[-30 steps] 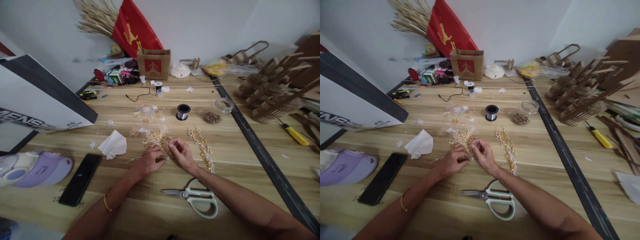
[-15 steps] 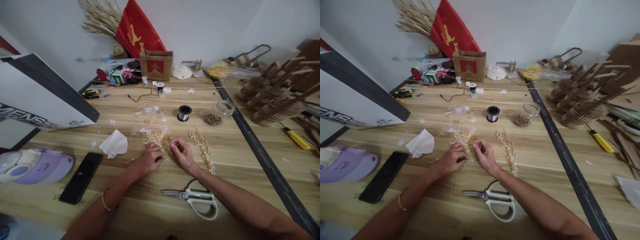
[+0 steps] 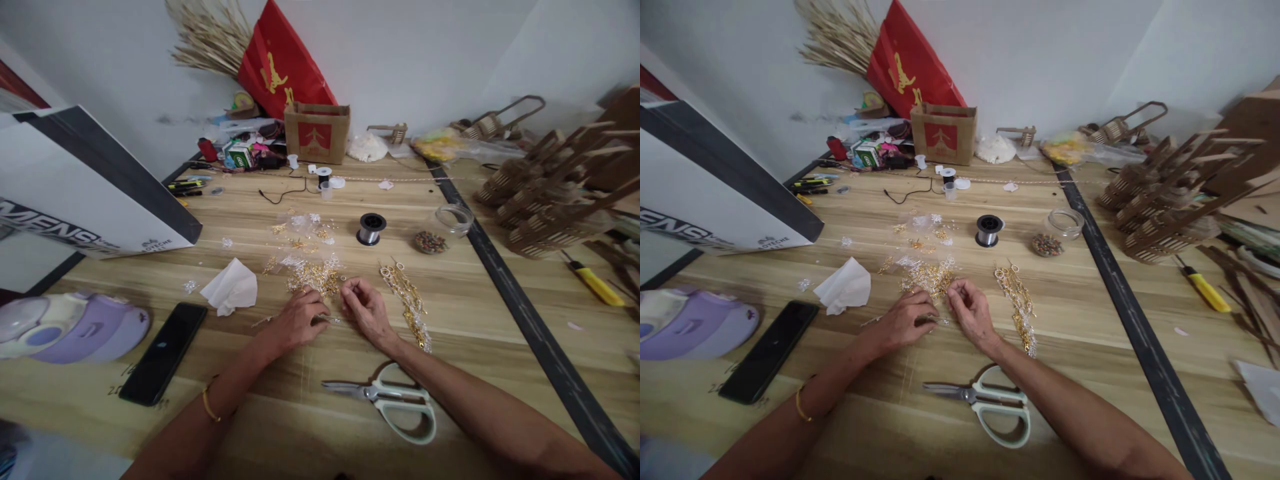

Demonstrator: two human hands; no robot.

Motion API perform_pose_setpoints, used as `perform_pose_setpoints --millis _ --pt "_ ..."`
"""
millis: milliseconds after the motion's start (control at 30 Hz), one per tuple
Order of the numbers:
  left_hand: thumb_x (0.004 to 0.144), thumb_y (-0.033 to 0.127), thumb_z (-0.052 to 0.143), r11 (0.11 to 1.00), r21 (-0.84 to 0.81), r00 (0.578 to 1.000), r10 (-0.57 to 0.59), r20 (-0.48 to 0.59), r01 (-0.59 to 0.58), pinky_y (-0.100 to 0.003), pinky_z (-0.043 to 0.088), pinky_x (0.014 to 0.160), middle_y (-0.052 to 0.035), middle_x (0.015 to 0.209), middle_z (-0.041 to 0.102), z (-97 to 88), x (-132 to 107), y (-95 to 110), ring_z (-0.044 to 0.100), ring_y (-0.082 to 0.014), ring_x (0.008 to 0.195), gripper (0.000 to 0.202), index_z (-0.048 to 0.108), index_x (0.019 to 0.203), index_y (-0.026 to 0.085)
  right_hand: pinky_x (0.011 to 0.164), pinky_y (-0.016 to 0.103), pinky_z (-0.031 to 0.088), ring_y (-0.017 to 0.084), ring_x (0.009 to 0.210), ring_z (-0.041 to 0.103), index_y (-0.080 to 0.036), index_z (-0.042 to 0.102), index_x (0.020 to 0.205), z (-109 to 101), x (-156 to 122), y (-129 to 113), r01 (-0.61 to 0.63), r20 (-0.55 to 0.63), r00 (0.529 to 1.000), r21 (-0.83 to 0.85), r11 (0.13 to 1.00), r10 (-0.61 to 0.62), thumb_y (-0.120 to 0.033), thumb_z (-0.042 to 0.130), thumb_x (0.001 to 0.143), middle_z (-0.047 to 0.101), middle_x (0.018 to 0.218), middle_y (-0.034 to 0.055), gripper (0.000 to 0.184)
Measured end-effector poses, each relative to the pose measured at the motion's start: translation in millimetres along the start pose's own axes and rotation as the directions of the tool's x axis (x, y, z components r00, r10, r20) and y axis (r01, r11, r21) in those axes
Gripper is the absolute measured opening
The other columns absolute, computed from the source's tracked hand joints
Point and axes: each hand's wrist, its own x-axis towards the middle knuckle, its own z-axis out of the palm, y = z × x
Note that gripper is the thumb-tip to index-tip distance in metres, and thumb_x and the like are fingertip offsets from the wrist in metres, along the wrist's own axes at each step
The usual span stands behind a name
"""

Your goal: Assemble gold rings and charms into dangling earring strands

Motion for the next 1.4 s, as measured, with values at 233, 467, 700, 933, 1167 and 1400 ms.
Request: perform_pose_setpoints --millis 233,467,700,933,1167,1400 --pt "0.084 0.018 0.053 0.999 0.026 0.998 0.04 0.043 -0.041 -0.031 0.038 0.087 -0.004 0.082 0.059 -1.5 0 2 0.05 -0.0165 0.086 0.013 0.062 0.075 0.015 0.048 0.022 0.033 0.01 0.051 0.041 -0.018 0.05 0.077 -1 0 -1 0.014 -0.005 1.0 -0.042 0.999 -0.014 -0.04 0.053 0.084 0.045 0.057 -0.0035 0.024" --pt "0.075 0.012 0.06 0.962 -0.235 0.99 -0.141 0.022 0.142 -0.024 0.043 0.07 -0.0028 0.071 0.064 -7.6 2 2 0.055 -0.0126 0.069 0.006 0.064 0.071 0.013 0.045 0.021 0.032 0.01 0.05 0.04 -0.018 0.049 0.077 -1 0 2 -0.014 -0.002 1.0 -0.03 0.999 0.014 -0.041 0.054 0.084 0.045 0.057 -0.0037 0.024" --pt "0.069 0.012 0.058 0.86 -0.42 0.954 -0.295 0.056 0.29 -0.016 0.035 0.048 0.003 0.051 0.055 -3.1 2 1 0.044 -0.0058 0.047 0.006 0.063 0.064 0.011 0.045 0.021 0.032 0.009 0.05 0.041 -0.018 0.049 0.078 -1 1 4 -0.015 0.006 1.0 -0.024 1.0 0.015 -0.04 0.054 0.084 0.045 0.058 -0.0035 0.023" --pt "0.069 0.014 0.061 0.732 -0.626 0.952 -0.301 0.056 0.268 -0.017 0.041 0.054 0.0005 0.062 0.059 -3.7 3 0 0.051 -0.0067 0.055 0.008 0.062 0.075 0.011 0.043 0.021 0.03 0.009 0.049 0.039 -0.018 0.049 0.079 1 -1 4 -0.052 0.065 0.996 -0.026 0.998 0.054 -0.044 0.052 0.084 0.049 0.061 -0.0023 0.027" --pt "0.07 0.017 0.062 0.644 -0.707 0.947 -0.298 0.121 0.293 -0.023 0.047 0.064 -0.0041 0.07 0.065 -6.0 3 -1 0.06 -0.0114 0.063 0.008 0.062 0.074 0.01 0.049 0.022 0.034 0.011 0.052 0.044 -0.018 0.05 0.082 0 -4 10 0.053 0.192 0.981 -0.191 0.98 -0.015 -0.04 0.046 0.089 0.049 0.06 -0.0022 0.023" --pt "0.069 0.021 0.066 0.609 -0.736 0.937 -0.335 0.1 0.296 -0.024 0.047 0.067 -0.0037 0.07 0.064 -5.7 3 -3 0.06 -0.0117 0.066 0.013 0.062 0.074 0.01 0.051 0.023 0.033 0.011 0.053 0.042 -0.018 0.05 0.081 0 -5 2 0.128 0.279 0.96 -0.312 0.941 -0.038 -0.033 0.043 0.09 0.048 0.061 -0.0028 0.019"
